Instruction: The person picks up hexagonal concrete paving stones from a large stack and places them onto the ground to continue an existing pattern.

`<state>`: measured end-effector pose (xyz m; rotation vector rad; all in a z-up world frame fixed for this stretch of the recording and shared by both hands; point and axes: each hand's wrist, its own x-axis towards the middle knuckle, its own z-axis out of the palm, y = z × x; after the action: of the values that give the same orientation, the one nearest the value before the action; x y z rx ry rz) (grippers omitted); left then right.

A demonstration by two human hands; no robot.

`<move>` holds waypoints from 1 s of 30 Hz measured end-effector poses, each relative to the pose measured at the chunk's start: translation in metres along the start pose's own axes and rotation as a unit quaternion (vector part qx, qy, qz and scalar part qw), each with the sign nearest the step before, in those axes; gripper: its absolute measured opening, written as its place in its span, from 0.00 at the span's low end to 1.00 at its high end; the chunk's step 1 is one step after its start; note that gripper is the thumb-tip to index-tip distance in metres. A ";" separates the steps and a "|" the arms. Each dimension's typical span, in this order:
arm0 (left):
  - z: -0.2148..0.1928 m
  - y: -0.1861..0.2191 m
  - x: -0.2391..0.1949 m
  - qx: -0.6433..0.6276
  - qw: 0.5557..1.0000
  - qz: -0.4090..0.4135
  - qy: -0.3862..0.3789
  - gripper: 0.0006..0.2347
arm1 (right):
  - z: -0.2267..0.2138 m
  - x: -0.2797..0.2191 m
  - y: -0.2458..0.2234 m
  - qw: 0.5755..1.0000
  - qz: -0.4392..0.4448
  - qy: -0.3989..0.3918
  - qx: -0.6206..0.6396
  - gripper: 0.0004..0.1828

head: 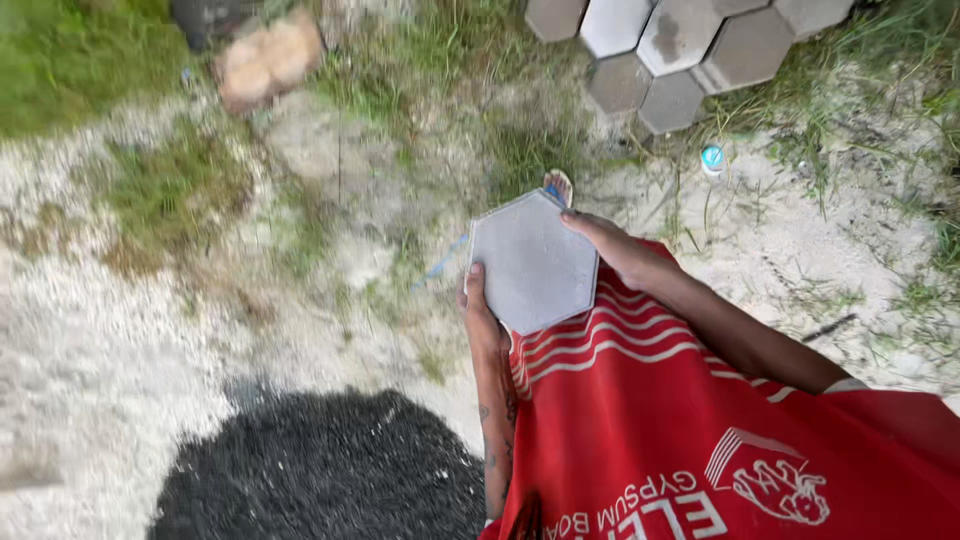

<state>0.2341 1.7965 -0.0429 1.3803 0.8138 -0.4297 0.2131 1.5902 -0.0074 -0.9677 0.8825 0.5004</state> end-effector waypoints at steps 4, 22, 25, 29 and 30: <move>0.047 0.066 0.029 -0.008 0.997 -0.043 -0.064 0.30 | -0.008 0.072 0.007 0.992 -0.027 0.056 0.111 0.37; 0.235 0.096 0.281 0.308 0.910 -0.086 -0.263 0.31 | 0.065 0.263 -0.034 0.688 -0.185 0.242 0.658 0.65; 0.261 0.024 0.363 0.341 0.898 -0.102 -0.261 0.38 | 0.053 0.348 -0.034 0.641 -0.165 0.255 0.705 0.66; 0.307 -0.083 0.478 0.411 0.850 -0.048 -0.326 0.43 | -0.025 0.450 -0.044 0.636 -0.140 0.286 0.703 0.53; 0.321 -0.107 0.502 0.421 0.848 -0.054 -0.319 0.43 | -0.042 0.491 -0.021 0.631 -0.128 0.288 0.709 0.53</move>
<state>0.5742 1.5606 -0.4848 1.8148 0.1100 -1.3690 0.4876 1.5390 -0.4137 0.3164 1.2919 -0.8172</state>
